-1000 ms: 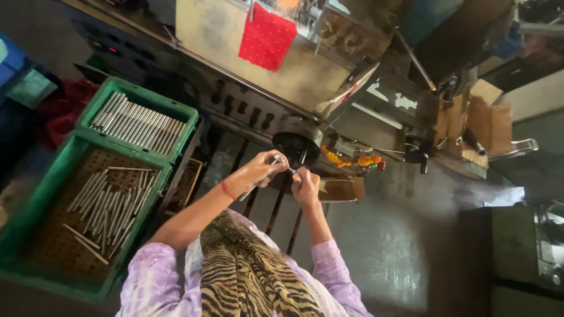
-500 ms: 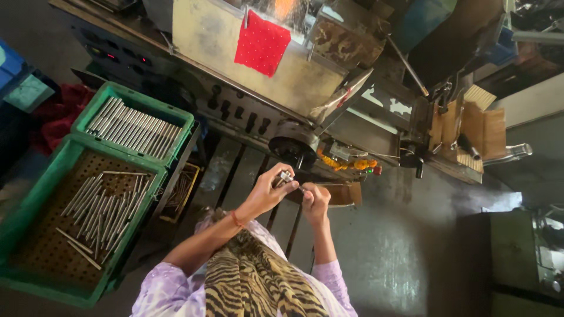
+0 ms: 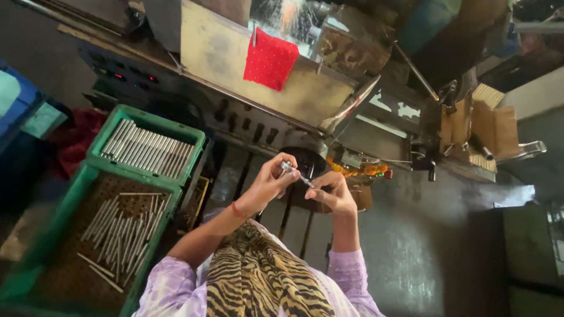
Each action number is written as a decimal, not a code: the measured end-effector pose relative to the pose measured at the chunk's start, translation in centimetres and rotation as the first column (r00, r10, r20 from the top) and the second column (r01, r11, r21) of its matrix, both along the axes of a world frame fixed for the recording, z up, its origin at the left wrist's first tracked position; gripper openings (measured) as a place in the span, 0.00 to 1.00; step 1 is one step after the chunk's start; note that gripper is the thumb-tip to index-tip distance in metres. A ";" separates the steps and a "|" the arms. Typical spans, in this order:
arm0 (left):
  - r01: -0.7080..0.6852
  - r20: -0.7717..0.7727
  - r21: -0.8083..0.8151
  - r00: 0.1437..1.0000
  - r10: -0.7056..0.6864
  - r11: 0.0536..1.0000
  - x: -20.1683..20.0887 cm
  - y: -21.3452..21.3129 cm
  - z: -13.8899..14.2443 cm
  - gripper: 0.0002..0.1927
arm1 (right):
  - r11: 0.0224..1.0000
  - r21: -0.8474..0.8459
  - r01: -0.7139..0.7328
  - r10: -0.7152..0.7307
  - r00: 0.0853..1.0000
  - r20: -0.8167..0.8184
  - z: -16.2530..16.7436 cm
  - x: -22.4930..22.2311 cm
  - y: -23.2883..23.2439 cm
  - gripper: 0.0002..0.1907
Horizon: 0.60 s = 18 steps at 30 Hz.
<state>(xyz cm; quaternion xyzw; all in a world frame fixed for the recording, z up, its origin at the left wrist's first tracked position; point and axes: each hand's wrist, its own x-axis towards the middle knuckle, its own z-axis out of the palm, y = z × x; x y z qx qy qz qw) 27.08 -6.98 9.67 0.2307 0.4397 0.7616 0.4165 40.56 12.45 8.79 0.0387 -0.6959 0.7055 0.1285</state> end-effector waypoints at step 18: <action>0.095 0.330 -0.170 0.943 -0.034 0.981 -14.0 -1.8 -9.2 0.08 | 0.620 0.707 0.340 -0.420 0.905 -0.068 -1.7 -11.6 -5.8 0.16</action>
